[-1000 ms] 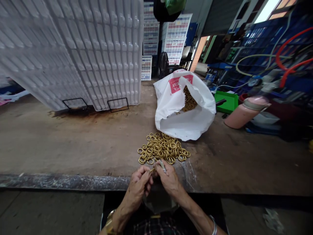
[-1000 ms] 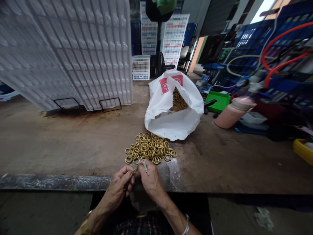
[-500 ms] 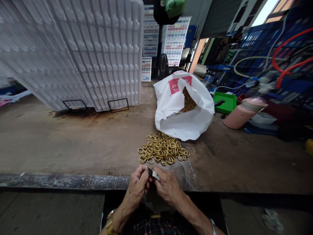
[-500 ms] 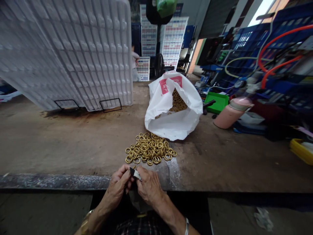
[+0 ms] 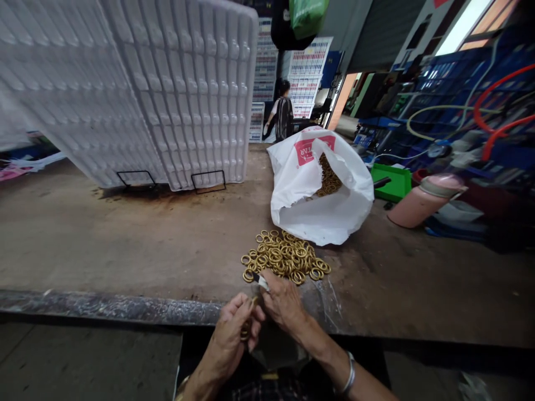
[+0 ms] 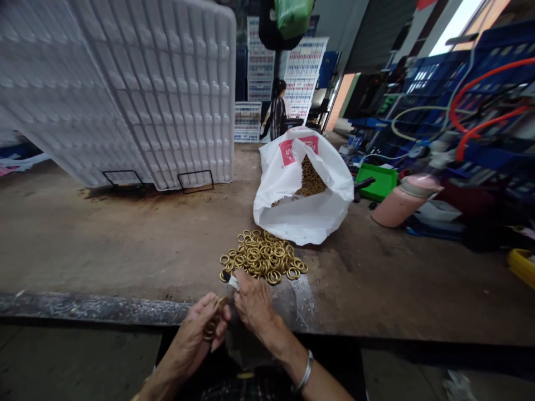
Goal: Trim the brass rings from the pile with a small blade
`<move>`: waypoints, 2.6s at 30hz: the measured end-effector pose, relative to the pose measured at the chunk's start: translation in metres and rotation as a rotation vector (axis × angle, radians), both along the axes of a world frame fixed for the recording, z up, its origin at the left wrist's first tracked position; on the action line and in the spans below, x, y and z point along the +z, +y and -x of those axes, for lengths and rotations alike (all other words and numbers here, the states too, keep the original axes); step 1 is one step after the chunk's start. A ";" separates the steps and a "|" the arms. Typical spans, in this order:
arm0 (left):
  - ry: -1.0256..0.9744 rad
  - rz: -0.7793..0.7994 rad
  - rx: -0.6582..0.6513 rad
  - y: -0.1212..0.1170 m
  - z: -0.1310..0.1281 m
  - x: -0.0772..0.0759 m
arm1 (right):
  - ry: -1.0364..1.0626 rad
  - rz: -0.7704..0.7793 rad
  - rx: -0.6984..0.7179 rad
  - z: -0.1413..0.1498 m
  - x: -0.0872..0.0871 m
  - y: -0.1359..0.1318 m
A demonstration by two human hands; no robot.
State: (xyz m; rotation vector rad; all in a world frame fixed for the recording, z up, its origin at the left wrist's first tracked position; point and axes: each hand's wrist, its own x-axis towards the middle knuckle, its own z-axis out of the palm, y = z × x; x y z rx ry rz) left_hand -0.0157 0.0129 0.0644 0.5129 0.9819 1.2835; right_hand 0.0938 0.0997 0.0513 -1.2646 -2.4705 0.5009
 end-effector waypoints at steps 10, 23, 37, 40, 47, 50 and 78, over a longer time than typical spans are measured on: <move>-0.220 0.083 0.131 -0.001 0.025 0.001 | -0.213 -0.002 -0.004 0.031 0.004 0.003; -0.416 0.147 0.224 0.008 0.030 -0.009 | -0.197 -0.085 -0.076 0.028 0.014 0.021; -0.411 0.224 0.198 0.011 0.032 -0.015 | -0.332 -0.078 -0.052 0.063 0.013 0.037; -0.364 0.220 0.195 0.011 0.031 -0.013 | -0.308 -0.078 -0.066 0.061 0.012 0.035; -0.144 0.221 0.233 0.015 0.026 -0.009 | -0.059 -0.045 0.022 0.040 0.020 0.025; -0.015 0.209 0.225 0.020 0.022 -0.010 | 0.093 0.019 0.091 0.026 0.027 0.014; 0.497 0.091 -0.038 0.011 -0.035 0.003 | 0.699 0.584 -0.167 -0.034 -0.004 -0.015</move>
